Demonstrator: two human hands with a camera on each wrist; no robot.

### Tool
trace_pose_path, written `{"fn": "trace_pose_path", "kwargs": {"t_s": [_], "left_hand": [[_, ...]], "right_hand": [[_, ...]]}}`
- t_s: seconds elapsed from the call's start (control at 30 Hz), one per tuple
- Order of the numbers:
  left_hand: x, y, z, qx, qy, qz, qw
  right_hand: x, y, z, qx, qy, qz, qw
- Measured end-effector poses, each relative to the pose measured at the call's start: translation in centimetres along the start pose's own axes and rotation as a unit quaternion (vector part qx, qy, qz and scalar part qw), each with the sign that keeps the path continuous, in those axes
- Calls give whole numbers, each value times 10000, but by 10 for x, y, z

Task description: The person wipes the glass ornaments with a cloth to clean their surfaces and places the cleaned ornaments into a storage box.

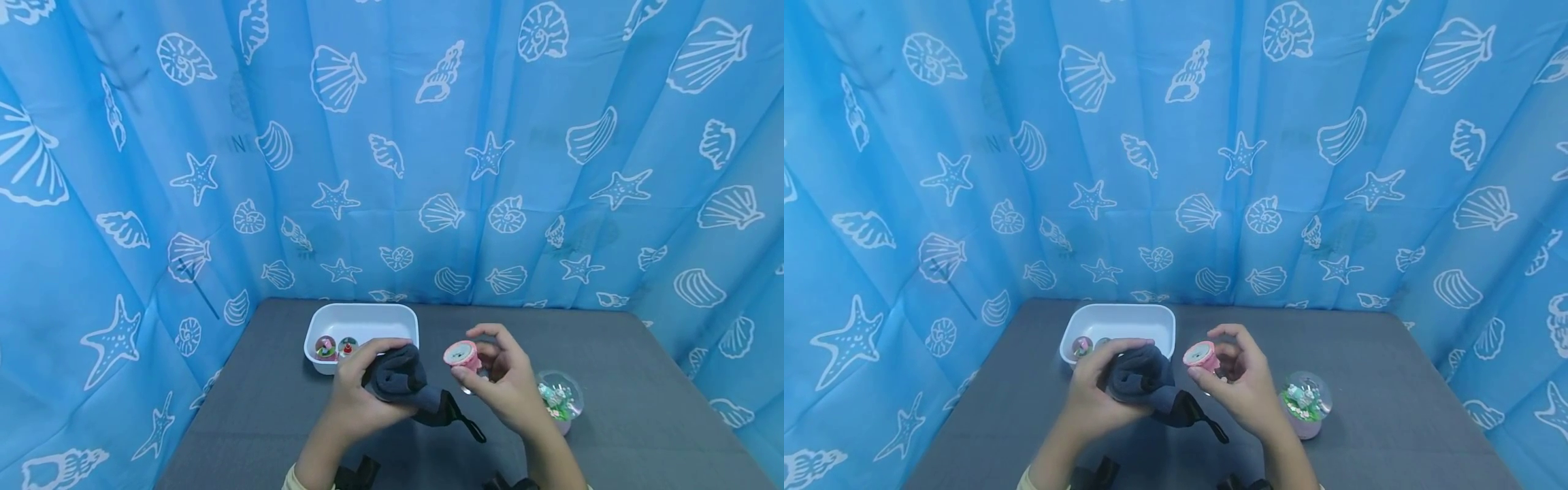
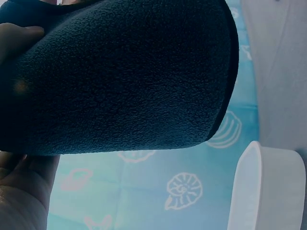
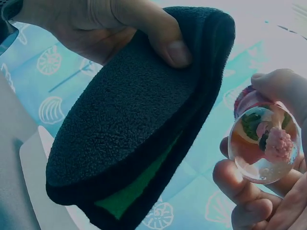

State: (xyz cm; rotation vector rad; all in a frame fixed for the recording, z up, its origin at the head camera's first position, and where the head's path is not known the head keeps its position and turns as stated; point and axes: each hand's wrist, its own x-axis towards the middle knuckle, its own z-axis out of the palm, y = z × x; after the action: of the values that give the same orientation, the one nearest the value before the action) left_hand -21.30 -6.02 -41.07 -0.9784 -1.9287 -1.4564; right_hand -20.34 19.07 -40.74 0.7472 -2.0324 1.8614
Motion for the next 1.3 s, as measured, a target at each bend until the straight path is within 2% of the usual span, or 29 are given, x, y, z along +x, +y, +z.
{"fn": "trace_pose_path", "kwargs": {"t_s": [0.17,0.37,0.67,0.93,1.3], "left_hand": [[-1,-1,1,8,-21,-16,10000],[-2,-2,1,45,-81,-22,10000],[-3,-1,4,16,-124,6,9999],[-2,0,5,-14,-211,56,9998],[-3,0,6,-47,-243,-53,9997]], "right_hand": [[-1,-1,1,-422,221,103,9988],[-1,-1,3,-647,72,230,9976],[-2,0,9,-508,-414,373,9972],[-2,3,13,-479,-538,414,9965],[-1,-1,13,-320,-591,349,9971]]}}
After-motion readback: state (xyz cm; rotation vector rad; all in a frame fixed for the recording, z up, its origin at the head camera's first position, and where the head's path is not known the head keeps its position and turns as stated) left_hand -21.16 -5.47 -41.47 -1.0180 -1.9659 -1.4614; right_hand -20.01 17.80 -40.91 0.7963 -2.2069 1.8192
